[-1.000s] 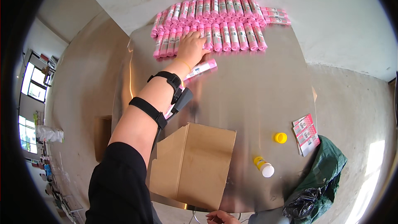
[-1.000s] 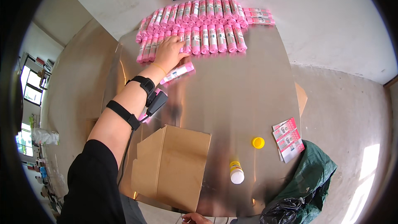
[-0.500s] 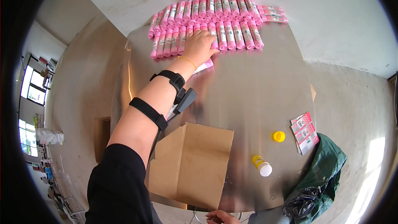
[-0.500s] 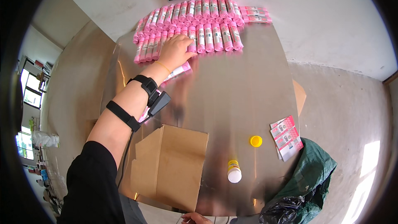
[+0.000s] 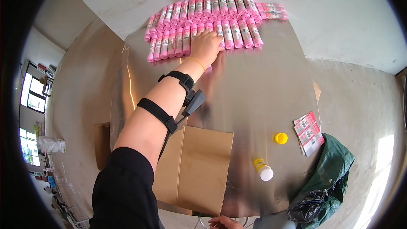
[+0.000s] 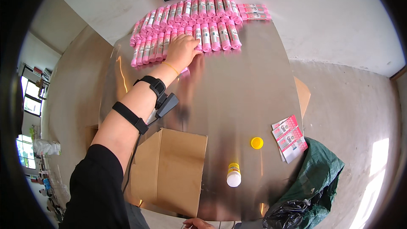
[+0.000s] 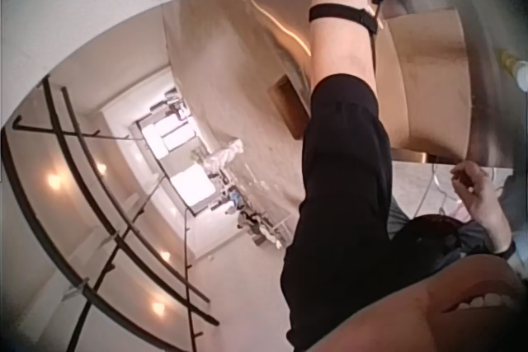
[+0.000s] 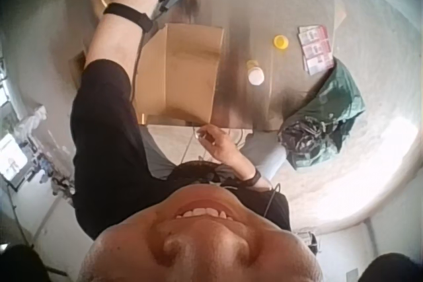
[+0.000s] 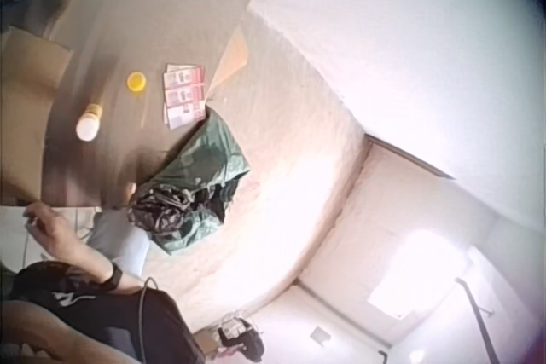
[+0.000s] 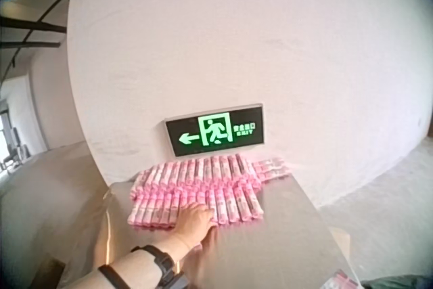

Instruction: The recorder organizes pink tubes on a table, applies glue to a white label, and wraps it around one of the tubes.

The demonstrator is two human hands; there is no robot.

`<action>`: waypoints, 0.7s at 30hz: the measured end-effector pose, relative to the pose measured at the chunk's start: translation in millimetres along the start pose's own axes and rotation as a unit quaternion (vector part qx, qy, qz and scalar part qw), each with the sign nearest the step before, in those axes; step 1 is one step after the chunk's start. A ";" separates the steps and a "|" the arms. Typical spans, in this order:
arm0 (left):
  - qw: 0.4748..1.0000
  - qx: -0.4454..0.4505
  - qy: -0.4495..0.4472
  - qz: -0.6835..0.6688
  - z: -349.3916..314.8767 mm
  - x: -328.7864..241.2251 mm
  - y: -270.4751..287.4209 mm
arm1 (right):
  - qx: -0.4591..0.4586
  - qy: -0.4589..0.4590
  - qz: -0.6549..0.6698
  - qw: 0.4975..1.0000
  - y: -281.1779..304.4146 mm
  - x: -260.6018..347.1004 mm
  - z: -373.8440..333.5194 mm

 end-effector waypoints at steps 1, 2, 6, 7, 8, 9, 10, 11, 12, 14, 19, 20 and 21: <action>1.000 0.000 -0.001 0.000 -0.3 0.7 -2.4 | 0.000 -0.005 0.005 1.000 -0.1 0.0 0.2; 1.000 -0.012 -0.021 0.019 -1.1 -0.5 -4.4 | -0.001 -0.005 0.005 1.000 -0.4 -0.5 0.2; 0.997 -0.033 -0.064 0.033 -1.1 -6.8 -6.8 | 0.003 -0.004 0.007 1.000 -1.9 -2.6 -1.0; 0.997 -0.033 -0.064 0.033 -0.5 -8.9 -6.5 | 0.004 -0.003 0.006 1.000 -1.8 -2.6 -1.3; 0.994 -0.037 -0.087 0.050 -0.4 -12.4 -6.4 | 0.004 -0.003 0.006 1.000 -2.1 -3.1 -1.6; 0.991 -0.040 -0.110 0.067 -0.8 -15.4 -5.9 | 0.004 -0.003 0.009 1.000 -2.8 -3.8 -2.0; 0.991 -0.041 -0.109 0.067 -1.0 -15.0 -4.5 | 0.005 -0.001 0.012 1.000 -3.0 -3.8 -1.7; 0.987 -0.025 -0.131 0.094 -1.8 -15.7 -4.1 | 0.005 -0.001 0.012 1.000 -2.8 -3.4 -1.4; 0.981 -0.008 -0.152 0.120 -2.7 -16.2 -3.8 | 0.008 0.000 0.009 1.000 -2.8 -2.9 -1.2; 0.983 -0.011 -0.158 0.096 -0.1 -16.1 -3.9 | 0.009 0.001 0.008 1.000 -1.8 -3.1 -0.7; 0.997 -0.072 -0.026 0.016 -0.2 -5.9 -0.6 | 0.001 0.008 0.009 1.000 -1.9 -3.9 -0.4; 0.997 -0.070 0.015 0.026 -3.1 -4.9 0.5 | 0.001 0.007 0.008 1.000 -1.3 -3.7 -0.4; 0.995 -0.068 0.057 0.037 -4.5 -3.4 1.5 | 0.002 0.005 0.006 1.000 -0.4 -3.2 -0.1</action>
Point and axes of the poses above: each hand's wrist, its own z-axis towards the middle knuckle, its own y-axis out of the back of the hand, x = y × z, the point moved 3 cm from there along z, towards the middle knuckle, and after that the axes turned 14 degrees about -z, right-handed, at the moved point
